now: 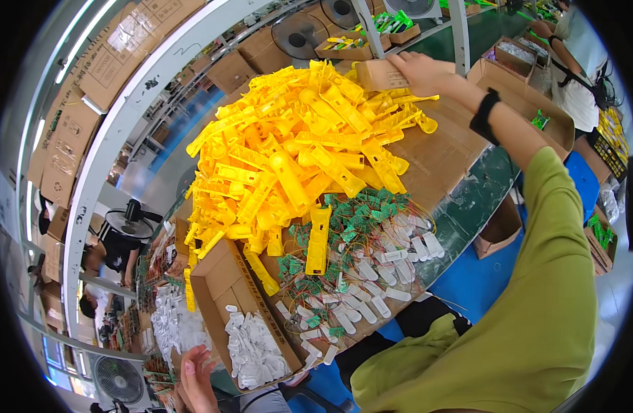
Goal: Assembling electronic components into yellow plastic housings on an industrial assembly line.
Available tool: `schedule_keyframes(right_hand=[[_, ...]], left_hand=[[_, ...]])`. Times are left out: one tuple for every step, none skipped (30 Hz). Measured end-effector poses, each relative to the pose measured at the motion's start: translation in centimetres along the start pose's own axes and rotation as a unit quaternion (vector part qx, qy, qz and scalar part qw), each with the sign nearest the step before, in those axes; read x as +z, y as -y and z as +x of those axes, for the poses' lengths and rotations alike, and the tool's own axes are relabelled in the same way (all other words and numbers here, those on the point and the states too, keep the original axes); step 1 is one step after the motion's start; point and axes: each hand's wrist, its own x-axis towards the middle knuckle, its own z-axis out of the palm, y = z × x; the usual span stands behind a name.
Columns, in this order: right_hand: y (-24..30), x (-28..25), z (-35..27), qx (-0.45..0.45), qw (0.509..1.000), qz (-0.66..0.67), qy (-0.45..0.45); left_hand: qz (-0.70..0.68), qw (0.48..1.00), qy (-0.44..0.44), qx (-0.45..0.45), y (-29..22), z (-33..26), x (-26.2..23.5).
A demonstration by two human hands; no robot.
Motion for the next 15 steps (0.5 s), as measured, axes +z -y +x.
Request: schedule_keyframes(right_hand=[[-0.1,-1.6,-1.0,-0.004,1.000,0.023,0.015],[-0.4,-3.0,-2.1,0.002,1.000,0.017,0.016],[-0.4,-3.7,-2.8,-0.024,1.000,0.015,0.003],[-0.3,-4.4,-3.5,-0.050,0.999,0.012,-0.010],[-0.3,-5.5,-4.3,-0.029,0.999,0.018,-0.013],[-0.6,-6.5,-4.7,-0.027,0.999,0.014,-0.011],[-0.8,-7.2,-5.0,-0.015,0.997,0.004,-0.075],[-1.1,-8.0,-5.5,-0.002,0.990,-0.007,-0.138],[-0.4,-8.8,-5.7,0.030,0.979,-0.027,-0.200],[-0.3,-8.7,-5.2,0.030,0.979,-0.028,-0.200],[-0.4,-8.5,-4.7,0.029,0.967,-0.044,-0.249],[-0.2,-8.1,-4.1,0.028,0.952,-0.059,-0.297],[0.4,-7.5,-3.4,0.028,0.947,-0.067,-0.312],[0.4,-6.9,-2.5,0.029,0.947,-0.069,-0.312],[-0.2,-5.8,-1.2,0.021,0.940,-0.090,-0.330]], left_hand=[[0.000,1.000,0.003,0.000,0.2,0.2,-0.1],[-0.011,1.000,-0.006,-0.006,0.7,0.9,-0.3],[-0.019,1.000,-0.020,-0.014,1.2,1.3,-0.4],[-0.020,1.000,-0.018,-0.014,1.6,1.9,-0.2],[-0.001,1.000,-0.022,-0.012,2.0,2.6,0.2],[0.018,0.999,-0.028,-0.010,2.2,3.1,0.6],[0.015,1.000,-0.024,-0.010,2.3,3.4,0.8],[0.012,1.000,-0.008,-0.004,2.3,3.7,1.1],[0.009,1.000,0.007,0.002,2.3,4.0,1.4],[0.009,1.000,0.008,0.002,2.3,4.2,1.7],[0.011,1.000,0.004,0.005,2.2,4.3,2.0],[0.014,1.000,-0.003,0.008,2.2,4.4,2.2],[0.016,1.000,-0.006,0.007,2.2,4.3,2.0],[-0.017,1.000,0.015,-0.006,2.1,4.5,1.9],[-0.049,0.998,0.035,-0.019,2.1,4.5,1.8]])
